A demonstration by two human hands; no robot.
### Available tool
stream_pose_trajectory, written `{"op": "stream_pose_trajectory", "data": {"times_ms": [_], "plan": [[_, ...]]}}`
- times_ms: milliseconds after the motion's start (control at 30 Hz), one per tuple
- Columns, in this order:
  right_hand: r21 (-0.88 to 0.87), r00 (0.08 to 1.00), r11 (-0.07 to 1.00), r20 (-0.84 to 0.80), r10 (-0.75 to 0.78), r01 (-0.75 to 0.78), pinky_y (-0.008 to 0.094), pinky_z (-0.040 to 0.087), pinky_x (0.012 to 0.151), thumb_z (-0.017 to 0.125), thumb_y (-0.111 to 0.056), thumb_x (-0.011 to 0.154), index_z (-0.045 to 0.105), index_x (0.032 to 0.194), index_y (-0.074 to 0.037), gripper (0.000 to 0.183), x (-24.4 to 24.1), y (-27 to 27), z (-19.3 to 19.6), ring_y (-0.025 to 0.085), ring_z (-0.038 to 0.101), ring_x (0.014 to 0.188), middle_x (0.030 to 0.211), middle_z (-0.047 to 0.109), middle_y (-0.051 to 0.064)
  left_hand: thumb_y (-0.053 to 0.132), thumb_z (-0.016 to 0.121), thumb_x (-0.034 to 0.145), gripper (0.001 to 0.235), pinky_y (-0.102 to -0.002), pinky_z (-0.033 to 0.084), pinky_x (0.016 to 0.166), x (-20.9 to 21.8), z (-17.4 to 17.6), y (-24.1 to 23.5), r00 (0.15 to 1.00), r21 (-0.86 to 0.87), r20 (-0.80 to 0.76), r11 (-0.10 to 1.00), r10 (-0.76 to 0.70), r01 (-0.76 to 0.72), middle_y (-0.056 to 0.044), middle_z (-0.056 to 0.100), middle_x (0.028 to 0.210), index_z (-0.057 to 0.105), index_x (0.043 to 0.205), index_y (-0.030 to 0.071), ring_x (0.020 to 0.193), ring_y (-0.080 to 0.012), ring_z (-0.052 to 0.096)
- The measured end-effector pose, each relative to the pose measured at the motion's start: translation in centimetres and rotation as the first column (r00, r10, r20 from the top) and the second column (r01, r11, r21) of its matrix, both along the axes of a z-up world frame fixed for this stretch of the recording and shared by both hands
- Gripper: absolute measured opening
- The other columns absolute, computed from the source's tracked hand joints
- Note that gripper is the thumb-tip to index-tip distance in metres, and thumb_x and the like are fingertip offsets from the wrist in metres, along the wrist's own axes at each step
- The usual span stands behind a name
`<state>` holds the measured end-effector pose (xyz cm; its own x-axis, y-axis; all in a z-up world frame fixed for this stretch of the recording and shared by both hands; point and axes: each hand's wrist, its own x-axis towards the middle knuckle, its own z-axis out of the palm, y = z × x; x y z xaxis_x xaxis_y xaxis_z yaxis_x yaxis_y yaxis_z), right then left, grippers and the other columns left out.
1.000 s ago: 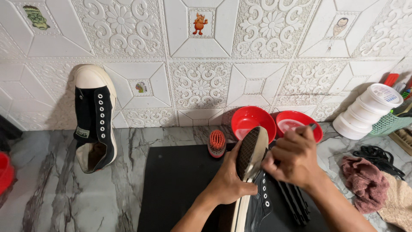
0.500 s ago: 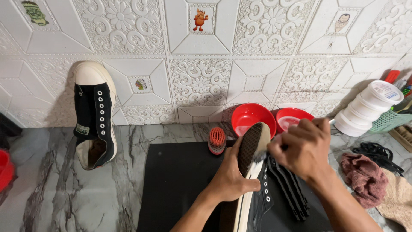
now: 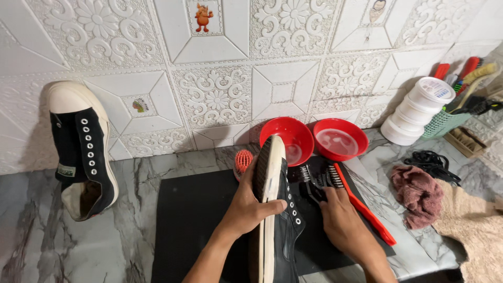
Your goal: The person scrubs the white rubber sole of a black canvas shoe using a brush dipped in soapy water from a red bowl. They then wipe the sole with a cloth and continue scrubbing the shoe's side and sole with the brush.
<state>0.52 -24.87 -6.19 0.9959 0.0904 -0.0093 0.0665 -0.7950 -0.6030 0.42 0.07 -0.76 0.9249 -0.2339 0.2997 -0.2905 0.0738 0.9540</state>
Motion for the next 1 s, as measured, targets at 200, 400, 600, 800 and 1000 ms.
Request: {"op": "stream_pose_trajectory", "data": {"times_ms": [200,400,600,800,1000], "plan": [[-0.544,0.918,0.800,0.396,-0.021,0.253,0.048,0.048,0.087,0.062,-0.040,0.089,0.067,0.129,-0.024,0.043,-0.2,1.5,-3.2,0.029,0.066,0.101,0.100,0.068,0.002,0.025,0.086,0.062,0.106,-0.032,0.051,0.104,-0.3,0.3,-0.6,0.990,-0.061,-0.139,0.998,0.006,-0.015,-0.007,0.062,0.138,0.039,0.156,0.012,0.123,-0.0171,0.060],[-0.347,0.949,0.911,0.291,-0.123,0.224,0.051,0.054,0.079,0.060,-0.050,0.093,0.074,0.117,-0.026,0.037,-0.5,-1.4,1.5,0.032,0.068,0.099,0.091,0.072,0.004,0.038,0.088,0.055,0.124,-0.032,0.048,0.110,0.0,0.4,-0.7,0.981,0.049,-0.191,0.998,0.046,-0.037,-0.006,0.059,0.150,0.030,0.162,0.014,0.135,-0.0160,0.057],[-0.301,0.786,0.773,0.489,-0.378,0.559,0.058,0.039,0.112,0.063,-0.038,0.095,0.065,0.137,-0.018,0.046,0.8,-11.6,2.3,0.035,0.057,0.124,0.124,0.065,0.017,0.039,0.089,0.048,0.144,-0.033,0.046,0.112,0.3,0.2,-0.8,0.962,0.119,-0.270,0.993,0.040,-0.007,-0.004,0.050,0.158,0.010,0.167,0.018,0.141,-0.0156,0.053],[-0.444,0.810,0.679,0.275,-0.518,0.585,0.064,0.027,0.110,0.056,-0.055,0.090,0.026,0.165,-0.021,0.088,2.8,-17.0,0.1,0.047,0.031,0.147,0.152,0.048,0.022,0.040,0.090,0.053,0.153,-0.039,0.043,0.115,0.2,-1.3,-0.7,0.976,0.197,-0.217,0.978,-0.021,0.065,-0.007,0.042,0.154,-0.012,0.166,0.024,0.142,-0.0211,0.049],[0.317,0.645,0.757,0.395,-0.654,0.572,0.036,0.036,0.044,0.054,-0.016,0.107,0.077,0.113,-0.003,0.027,-0.3,-12.7,6.1,0.021,0.053,0.059,0.085,0.072,0.016,0.039,0.088,0.062,0.145,-0.037,0.048,0.107,-0.6,-0.8,-0.1,0.994,0.122,-0.092,0.990,-0.054,0.065,-0.009,0.053,0.138,-0.012,0.166,0.023,0.127,-0.0224,0.059]]}}
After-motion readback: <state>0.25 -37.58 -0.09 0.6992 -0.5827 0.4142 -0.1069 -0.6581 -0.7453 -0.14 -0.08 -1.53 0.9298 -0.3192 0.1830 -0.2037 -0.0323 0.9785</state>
